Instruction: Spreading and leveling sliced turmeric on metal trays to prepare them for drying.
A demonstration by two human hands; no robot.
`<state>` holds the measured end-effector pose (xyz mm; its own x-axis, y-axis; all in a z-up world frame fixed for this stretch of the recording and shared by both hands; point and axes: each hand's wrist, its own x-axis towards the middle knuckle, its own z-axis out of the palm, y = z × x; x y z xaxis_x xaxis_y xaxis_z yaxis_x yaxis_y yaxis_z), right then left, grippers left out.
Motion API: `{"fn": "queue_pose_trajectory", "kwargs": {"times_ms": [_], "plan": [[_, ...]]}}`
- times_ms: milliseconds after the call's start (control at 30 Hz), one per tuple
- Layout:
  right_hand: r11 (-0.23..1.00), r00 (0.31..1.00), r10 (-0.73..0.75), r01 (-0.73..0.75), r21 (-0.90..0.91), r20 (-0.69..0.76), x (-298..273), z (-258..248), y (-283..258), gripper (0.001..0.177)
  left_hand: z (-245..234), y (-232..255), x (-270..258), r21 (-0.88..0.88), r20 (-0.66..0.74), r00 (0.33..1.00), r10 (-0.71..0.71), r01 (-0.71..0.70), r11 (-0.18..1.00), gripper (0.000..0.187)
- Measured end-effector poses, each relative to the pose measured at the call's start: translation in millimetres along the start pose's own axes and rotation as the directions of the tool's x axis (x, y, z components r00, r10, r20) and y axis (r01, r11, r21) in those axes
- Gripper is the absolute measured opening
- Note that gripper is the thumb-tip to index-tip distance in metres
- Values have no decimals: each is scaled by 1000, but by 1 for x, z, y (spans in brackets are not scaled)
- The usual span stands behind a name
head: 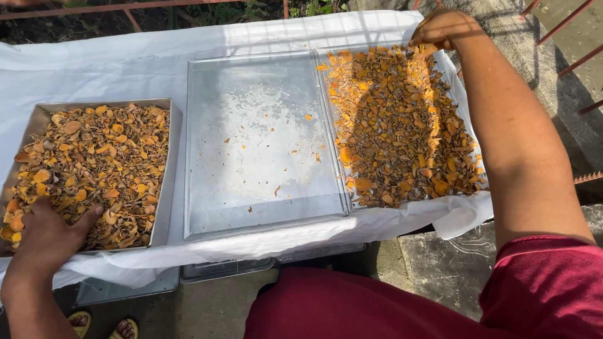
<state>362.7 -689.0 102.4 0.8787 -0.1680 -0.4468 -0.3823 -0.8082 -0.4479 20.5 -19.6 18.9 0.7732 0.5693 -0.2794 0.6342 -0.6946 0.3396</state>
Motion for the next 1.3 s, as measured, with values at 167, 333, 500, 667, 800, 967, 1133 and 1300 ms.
{"fn": "queue_pose_trajectory", "kwargs": {"times_ms": [167,333,500,667,800,967,1133,1300], "plan": [[996,992,-34,24,-81,-122,4,11,4,38,3,-3,-1,40,-35,994,-104,105,994,107],[997,986,31,-41,-60,-165,-21,23,-6,34,6,-10,14,158,24,993,-112,107,982,100],[938,913,-259,316,145,-313,-39,61,-23,20,-4,-3,7,93,92,996,-4,-5,996,65],[815,761,-565,575,-73,-319,-34,156,-81,17,-7,2,4,111,117,992,37,-50,993,59],[402,380,-911,905,-137,-163,-86,239,-147,22,1,-10,8,118,81,987,139,-148,982,41],[290,289,-947,957,-11,138,-179,315,-231,26,5,-13,10,100,46,980,195,-199,975,38],[56,41,-995,985,164,91,-160,416,-288,52,14,-29,26,99,-5,954,301,-299,949,47],[164,154,-968,986,35,198,-180,456,-325,70,23,-40,41,102,-38,944,327,-322,941,44]]}}
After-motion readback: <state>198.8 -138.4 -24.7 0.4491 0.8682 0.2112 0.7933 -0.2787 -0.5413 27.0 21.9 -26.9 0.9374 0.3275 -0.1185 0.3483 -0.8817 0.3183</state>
